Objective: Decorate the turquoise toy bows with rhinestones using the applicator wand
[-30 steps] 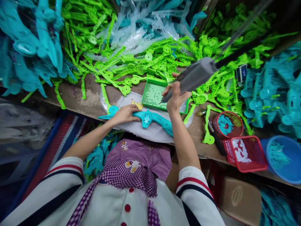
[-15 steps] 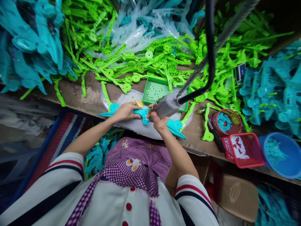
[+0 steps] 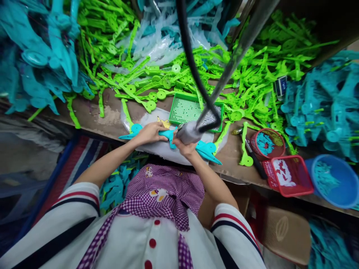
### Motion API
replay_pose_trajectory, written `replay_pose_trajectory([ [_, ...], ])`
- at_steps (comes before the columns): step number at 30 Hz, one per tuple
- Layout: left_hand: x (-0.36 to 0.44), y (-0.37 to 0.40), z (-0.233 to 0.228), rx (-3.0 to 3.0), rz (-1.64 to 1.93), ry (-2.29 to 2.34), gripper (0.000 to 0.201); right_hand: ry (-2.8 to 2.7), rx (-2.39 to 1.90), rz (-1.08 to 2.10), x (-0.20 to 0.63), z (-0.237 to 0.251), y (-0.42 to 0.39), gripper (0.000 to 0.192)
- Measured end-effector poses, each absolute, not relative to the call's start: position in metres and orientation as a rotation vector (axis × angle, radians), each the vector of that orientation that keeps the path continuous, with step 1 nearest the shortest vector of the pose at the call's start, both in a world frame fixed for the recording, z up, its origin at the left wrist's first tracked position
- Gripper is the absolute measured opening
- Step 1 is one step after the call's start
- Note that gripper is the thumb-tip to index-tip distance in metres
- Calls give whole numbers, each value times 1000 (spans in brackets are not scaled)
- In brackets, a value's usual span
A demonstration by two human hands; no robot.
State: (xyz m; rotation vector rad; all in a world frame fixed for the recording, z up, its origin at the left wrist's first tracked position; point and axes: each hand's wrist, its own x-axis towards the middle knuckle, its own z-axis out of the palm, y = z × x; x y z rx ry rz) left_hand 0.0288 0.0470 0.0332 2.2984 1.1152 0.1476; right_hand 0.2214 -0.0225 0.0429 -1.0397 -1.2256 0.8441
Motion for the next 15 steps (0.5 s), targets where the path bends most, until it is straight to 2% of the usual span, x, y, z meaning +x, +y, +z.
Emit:
replay_pose_trajectory([
  [3,28,49,32,2278,147,1122,51,-958,-907,671,237,76,-1,49],
  [6,28,48,33,2268,155,1122,51,-881,-973,531,258,96,32,53],
  [15,26,46,34,2292,143,1127,47,-1033,-1178,495,277,64,90,57],
])
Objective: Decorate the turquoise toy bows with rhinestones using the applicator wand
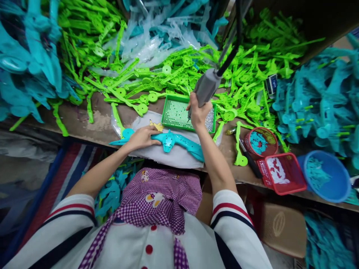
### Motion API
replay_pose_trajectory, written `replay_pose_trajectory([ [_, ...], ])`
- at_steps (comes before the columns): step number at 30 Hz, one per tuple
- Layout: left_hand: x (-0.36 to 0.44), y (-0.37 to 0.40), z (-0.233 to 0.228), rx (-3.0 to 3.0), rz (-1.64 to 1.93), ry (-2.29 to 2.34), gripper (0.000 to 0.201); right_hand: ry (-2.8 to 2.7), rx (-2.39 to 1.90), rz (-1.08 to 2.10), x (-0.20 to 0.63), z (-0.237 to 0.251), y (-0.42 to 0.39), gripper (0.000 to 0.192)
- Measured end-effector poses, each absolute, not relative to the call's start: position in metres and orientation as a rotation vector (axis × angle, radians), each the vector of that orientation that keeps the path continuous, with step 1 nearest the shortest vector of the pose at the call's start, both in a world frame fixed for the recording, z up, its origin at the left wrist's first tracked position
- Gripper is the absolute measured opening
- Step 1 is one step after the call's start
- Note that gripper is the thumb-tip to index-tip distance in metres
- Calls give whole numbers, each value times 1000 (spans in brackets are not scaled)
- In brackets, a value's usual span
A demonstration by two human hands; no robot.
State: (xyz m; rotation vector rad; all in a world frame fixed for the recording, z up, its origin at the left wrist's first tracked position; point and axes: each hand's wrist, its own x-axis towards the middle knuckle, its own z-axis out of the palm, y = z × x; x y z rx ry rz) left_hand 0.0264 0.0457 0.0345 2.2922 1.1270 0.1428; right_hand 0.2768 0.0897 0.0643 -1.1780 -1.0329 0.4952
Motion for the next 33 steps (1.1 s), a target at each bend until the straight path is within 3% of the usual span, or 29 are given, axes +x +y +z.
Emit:
replay_pose_trajectory([
  [16,23,47,24,2317,166,1089,48,-951,-1189,573,280,45,92,60],
  [24,23,46,28,2295,174,1107,47,-907,-1109,464,285,87,62,60],
  [28,24,45,29,2285,174,1099,46,-887,-1018,636,270,100,19,63],
  [33,24,46,30,2301,161,1095,47,-913,-995,741,255,85,5,57],
])
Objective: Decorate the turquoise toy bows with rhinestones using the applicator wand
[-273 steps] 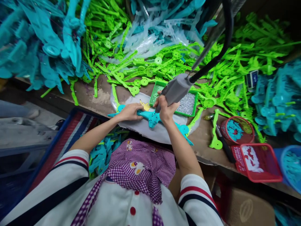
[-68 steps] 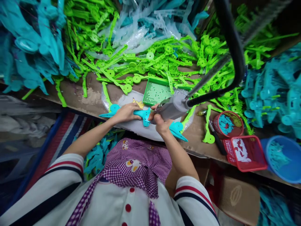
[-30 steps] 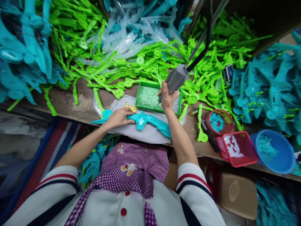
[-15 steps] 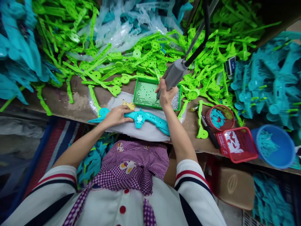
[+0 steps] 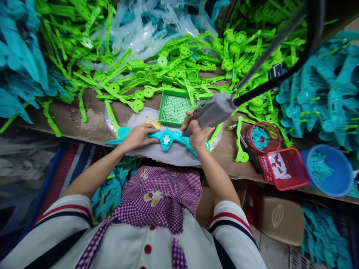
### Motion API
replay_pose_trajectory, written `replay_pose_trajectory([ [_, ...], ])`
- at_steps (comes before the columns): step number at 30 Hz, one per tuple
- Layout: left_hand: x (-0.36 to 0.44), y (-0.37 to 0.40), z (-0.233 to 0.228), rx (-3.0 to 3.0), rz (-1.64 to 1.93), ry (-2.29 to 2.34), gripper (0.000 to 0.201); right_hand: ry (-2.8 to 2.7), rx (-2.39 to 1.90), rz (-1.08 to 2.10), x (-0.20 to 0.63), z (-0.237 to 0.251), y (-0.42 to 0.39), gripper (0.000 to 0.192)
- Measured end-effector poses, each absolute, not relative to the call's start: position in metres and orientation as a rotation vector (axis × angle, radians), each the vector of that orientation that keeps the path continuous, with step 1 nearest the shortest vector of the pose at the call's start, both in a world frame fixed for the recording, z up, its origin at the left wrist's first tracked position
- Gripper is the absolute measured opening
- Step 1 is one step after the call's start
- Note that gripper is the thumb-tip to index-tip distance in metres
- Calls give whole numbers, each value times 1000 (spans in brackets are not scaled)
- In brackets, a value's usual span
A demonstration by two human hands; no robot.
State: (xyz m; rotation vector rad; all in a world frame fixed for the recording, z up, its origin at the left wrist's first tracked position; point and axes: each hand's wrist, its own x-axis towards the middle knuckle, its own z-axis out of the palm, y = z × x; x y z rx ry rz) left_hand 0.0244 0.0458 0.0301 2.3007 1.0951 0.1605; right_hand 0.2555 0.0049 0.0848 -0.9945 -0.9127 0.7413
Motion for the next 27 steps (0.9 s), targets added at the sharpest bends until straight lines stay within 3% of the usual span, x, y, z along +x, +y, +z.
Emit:
replay_pose_trajectory([
  [22,27,46,31,2280,151,1118,46,-1085,-1110,891,252,53,2,53],
  [27,26,44,31,2293,140,1128,47,-896,-1091,645,264,79,32,53],
])
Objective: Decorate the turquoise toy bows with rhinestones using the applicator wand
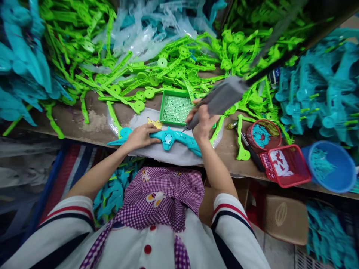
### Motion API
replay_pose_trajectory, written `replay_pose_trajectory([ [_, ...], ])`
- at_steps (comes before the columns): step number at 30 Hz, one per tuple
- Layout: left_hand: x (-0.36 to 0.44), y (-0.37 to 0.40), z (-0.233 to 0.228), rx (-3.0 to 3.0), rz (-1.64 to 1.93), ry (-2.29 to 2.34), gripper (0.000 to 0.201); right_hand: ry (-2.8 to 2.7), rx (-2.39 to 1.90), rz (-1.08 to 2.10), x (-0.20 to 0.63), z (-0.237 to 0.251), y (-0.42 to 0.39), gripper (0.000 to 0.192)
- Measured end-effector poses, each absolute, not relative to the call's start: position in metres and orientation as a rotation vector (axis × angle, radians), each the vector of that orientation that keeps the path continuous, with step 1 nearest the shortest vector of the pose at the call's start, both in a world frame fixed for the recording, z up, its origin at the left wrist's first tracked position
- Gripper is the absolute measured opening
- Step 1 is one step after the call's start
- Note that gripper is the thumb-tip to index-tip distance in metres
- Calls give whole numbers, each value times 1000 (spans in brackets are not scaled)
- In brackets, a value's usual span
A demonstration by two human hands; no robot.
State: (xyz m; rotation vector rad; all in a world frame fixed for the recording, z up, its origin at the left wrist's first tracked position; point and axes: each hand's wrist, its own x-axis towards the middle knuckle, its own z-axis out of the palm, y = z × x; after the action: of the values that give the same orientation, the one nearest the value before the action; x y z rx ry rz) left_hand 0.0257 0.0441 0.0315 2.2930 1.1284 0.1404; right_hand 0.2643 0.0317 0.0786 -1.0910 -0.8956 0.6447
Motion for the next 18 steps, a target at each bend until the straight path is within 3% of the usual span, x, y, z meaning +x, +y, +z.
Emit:
replay_pose_trajectory([
  [3,25,44,30,2315,148,1136,50,-923,-1128,494,274,79,61,56],
  [10,25,46,29,2347,145,1103,48,-1012,-1074,571,278,41,91,55],
  [18,26,44,31,2321,154,1126,47,-1039,-1053,543,278,36,93,53],
])
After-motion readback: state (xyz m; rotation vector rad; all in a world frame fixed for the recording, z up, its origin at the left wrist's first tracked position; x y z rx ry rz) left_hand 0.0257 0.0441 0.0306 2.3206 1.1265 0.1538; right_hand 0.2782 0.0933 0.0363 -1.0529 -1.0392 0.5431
